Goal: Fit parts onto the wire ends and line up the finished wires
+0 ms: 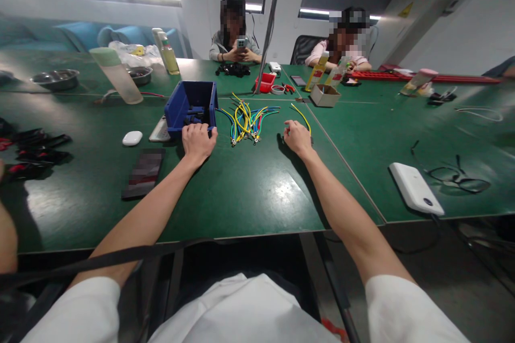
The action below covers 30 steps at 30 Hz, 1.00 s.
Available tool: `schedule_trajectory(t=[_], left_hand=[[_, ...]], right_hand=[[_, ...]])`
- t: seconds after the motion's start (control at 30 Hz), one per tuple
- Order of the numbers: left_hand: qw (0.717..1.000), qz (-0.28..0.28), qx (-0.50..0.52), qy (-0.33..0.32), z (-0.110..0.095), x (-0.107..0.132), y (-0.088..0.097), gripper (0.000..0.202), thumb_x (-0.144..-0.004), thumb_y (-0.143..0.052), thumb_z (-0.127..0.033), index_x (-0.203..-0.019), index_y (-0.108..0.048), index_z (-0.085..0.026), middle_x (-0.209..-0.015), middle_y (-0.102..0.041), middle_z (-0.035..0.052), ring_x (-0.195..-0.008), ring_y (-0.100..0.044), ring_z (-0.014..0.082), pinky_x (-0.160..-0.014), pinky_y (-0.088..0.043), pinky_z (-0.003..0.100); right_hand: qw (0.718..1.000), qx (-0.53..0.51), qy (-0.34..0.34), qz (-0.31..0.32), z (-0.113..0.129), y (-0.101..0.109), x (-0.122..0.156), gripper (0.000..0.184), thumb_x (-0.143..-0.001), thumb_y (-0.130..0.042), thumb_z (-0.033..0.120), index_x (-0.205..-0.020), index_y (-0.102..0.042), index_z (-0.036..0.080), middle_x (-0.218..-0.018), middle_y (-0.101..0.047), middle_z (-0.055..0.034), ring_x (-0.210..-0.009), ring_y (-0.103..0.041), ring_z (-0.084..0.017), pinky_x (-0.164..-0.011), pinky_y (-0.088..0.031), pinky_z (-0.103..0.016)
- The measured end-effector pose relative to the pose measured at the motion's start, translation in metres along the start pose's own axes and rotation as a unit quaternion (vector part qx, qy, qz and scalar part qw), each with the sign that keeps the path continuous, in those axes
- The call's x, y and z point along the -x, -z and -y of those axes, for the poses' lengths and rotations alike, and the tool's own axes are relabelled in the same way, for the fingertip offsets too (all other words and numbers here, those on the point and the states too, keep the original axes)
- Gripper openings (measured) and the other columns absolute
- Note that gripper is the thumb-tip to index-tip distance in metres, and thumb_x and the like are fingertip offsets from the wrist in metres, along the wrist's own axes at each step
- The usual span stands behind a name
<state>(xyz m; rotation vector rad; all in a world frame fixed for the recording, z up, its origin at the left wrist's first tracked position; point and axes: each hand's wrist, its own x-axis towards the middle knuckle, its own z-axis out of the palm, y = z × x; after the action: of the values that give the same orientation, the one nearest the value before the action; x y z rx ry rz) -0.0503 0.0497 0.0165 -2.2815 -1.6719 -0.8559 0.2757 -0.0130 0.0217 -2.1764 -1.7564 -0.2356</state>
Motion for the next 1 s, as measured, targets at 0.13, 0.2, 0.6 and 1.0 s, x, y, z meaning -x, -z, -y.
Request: schedule_trajectory(t=[0.13, 0.2, 0.6, 1.0], left_hand=[[1.000, 0.008, -0.018, -0.008, 0.001, -0.001, 0.003, 0.048, -0.093, -0.033, -0.046, -0.099, -0.068, -0.014, -0.100, -0.068, 0.0189, -0.098, -0.056, 0.0344, -0.091, -0.033, 0.049], [1.000, 0.014, -0.023, -0.012, 0.002, -0.003, 0.004, 0.047, -0.093, -0.034, -0.046, -0.097, -0.068, -0.015, -0.099, -0.068, 0.0178, -0.097, -0.057, 0.0337, -0.090, -0.034, 0.048], [0.996, 0.076, -0.023, -0.035, 0.011, -0.017, 0.005, 0.049, -0.090, -0.035, -0.050, -0.088, -0.070, -0.014, -0.095, -0.070, 0.0189, -0.097, -0.057, 0.0357, -0.087, -0.034, 0.050], [0.995, 0.085, -0.049, -0.035, 0.013, -0.019, 0.006, 0.056, -0.088, -0.036, -0.060, -0.087, -0.071, -0.016, -0.089, -0.071, 0.0174, -0.091, -0.061, 0.0338, -0.085, -0.035, 0.046]], right_hand=[[1.000, -0.005, 0.019, 0.019, 0.006, -0.004, 0.000, 0.036, -0.096, -0.041, 0.029, -0.125, -0.058, 0.017, -0.116, -0.065, -0.0138, -0.103, -0.061, -0.026, -0.088, -0.044, -0.033], [0.999, -0.009, 0.024, 0.033, 0.012, -0.005, 0.001, 0.036, -0.097, -0.040, 0.032, -0.124, -0.058, 0.017, -0.114, -0.066, -0.0136, -0.102, -0.061, -0.025, -0.087, -0.043, -0.032], [0.995, -0.019, 0.073, 0.059, 0.050, -0.016, 0.009, 0.044, -0.100, -0.032, 0.047, -0.122, -0.059, 0.020, -0.114, -0.067, -0.0122, -0.102, -0.063, -0.025, -0.085, -0.044, -0.031], [0.998, -0.001, 0.018, 0.054, 0.079, -0.016, 0.004, 0.060, -0.097, -0.020, 0.060, -0.122, -0.053, 0.017, -0.104, -0.070, -0.0167, -0.094, -0.066, -0.031, -0.077, -0.045, -0.036]])
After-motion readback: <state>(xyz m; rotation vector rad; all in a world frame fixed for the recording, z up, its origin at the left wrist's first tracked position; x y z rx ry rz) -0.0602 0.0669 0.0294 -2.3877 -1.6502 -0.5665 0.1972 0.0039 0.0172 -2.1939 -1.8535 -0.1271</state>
